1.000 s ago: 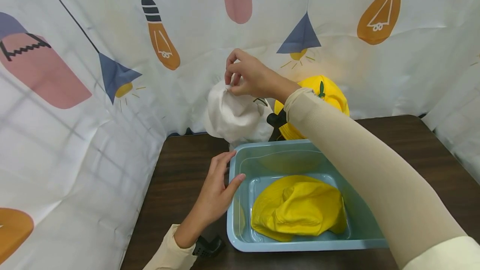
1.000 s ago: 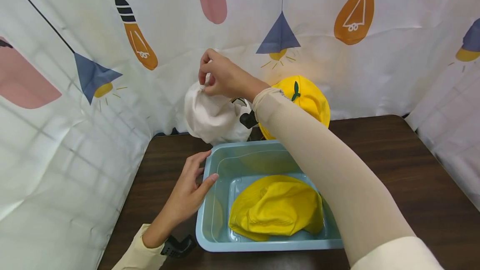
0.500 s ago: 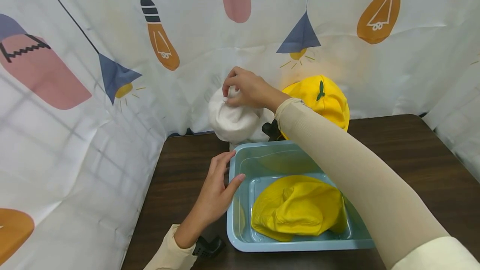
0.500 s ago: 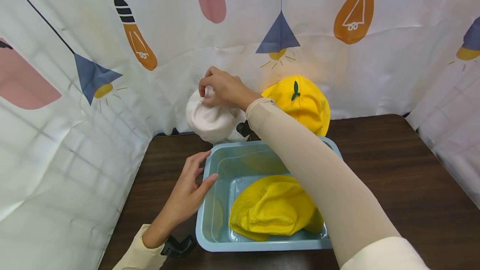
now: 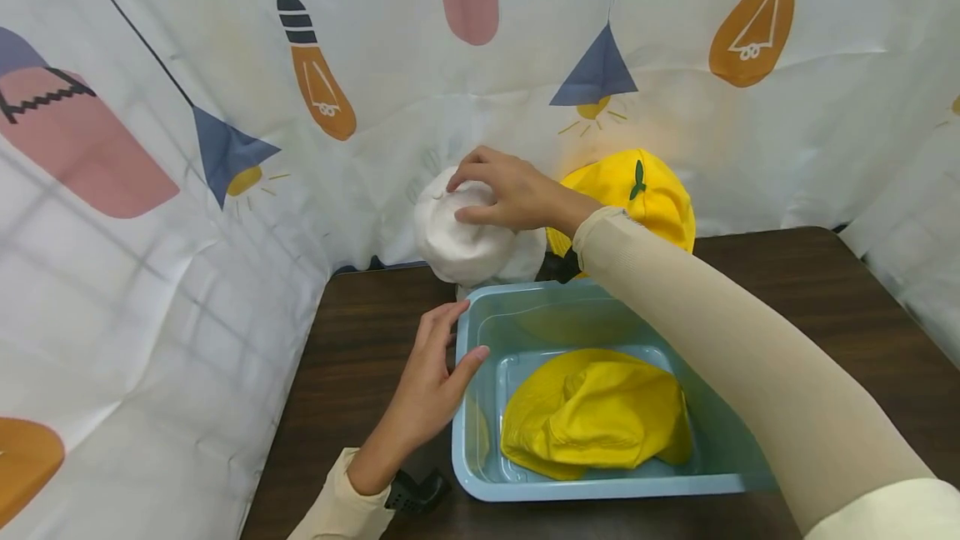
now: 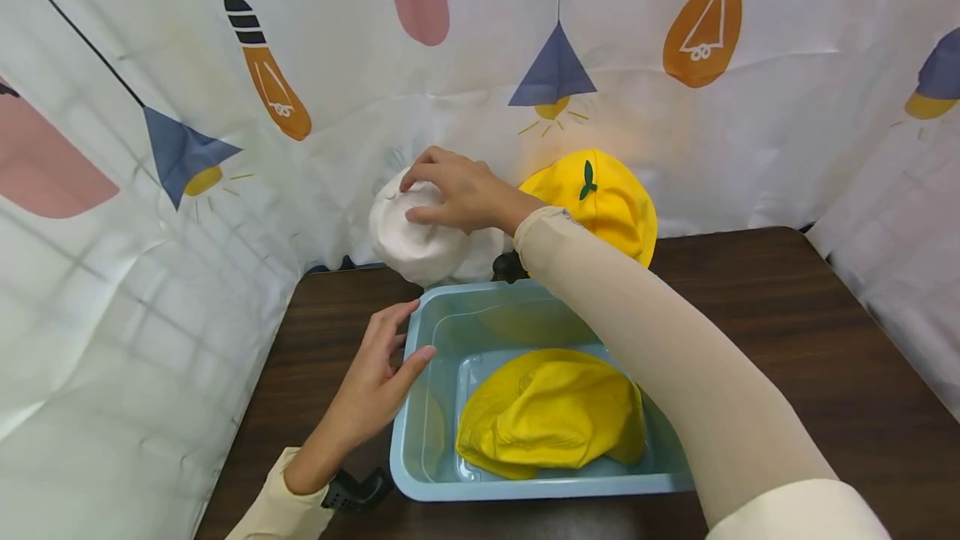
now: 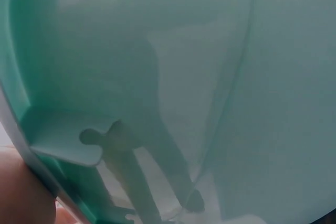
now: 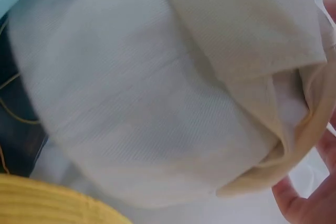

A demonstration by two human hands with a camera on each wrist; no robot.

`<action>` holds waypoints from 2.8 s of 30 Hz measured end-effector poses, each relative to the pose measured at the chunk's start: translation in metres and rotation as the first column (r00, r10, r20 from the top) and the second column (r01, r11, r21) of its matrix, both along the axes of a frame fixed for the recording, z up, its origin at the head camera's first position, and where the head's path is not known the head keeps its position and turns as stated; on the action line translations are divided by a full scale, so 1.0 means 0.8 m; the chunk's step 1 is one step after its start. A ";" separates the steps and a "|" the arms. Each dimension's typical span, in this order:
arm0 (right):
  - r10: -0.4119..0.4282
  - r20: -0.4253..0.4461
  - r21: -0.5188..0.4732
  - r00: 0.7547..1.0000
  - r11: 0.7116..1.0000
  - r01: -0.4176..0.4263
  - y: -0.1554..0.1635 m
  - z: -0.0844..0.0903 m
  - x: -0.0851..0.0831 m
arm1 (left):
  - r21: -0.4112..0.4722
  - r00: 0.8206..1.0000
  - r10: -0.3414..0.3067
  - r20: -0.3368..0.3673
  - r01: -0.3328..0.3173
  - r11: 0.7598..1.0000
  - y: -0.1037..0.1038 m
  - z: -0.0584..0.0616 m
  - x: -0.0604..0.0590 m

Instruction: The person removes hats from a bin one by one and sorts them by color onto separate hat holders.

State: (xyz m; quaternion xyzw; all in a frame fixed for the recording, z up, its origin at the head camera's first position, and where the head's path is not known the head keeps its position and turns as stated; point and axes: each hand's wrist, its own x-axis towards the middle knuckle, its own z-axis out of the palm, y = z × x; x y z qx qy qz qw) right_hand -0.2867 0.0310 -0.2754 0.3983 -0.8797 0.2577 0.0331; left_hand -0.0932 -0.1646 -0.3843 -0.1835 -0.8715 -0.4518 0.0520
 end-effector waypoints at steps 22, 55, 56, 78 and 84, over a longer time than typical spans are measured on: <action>-0.025 -0.005 0.084 1.000 0.996 0.026 0.025 -0.021 0.011 | 0.024 0.998 0.022 0.050 -0.023 0.999 -0.002 0.001 0.001; -0.269 0.058 0.031 0.961 0.963 0.268 0.059 -0.017 0.038 | -0.016 0.934 0.225 -0.278 -0.238 0.971 -0.051 0.078 -0.098; -0.277 0.060 0.031 0.959 0.961 0.275 0.059 -0.018 0.038 | -0.028 0.929 0.229 -0.290 -0.247 0.969 -0.053 0.079 -0.106; -0.177 -0.077 -0.002 0.981 0.984 0.177 0.072 -0.031 0.034 | -0.150 0.913 0.156 -0.377 -0.227 0.962 -0.080 0.042 -0.180; -0.184 -0.146 -0.037 0.972 0.983 0.181 0.071 -0.035 0.034 | -0.106 0.881 0.148 -0.450 -0.217 0.970 -0.073 0.040 -0.183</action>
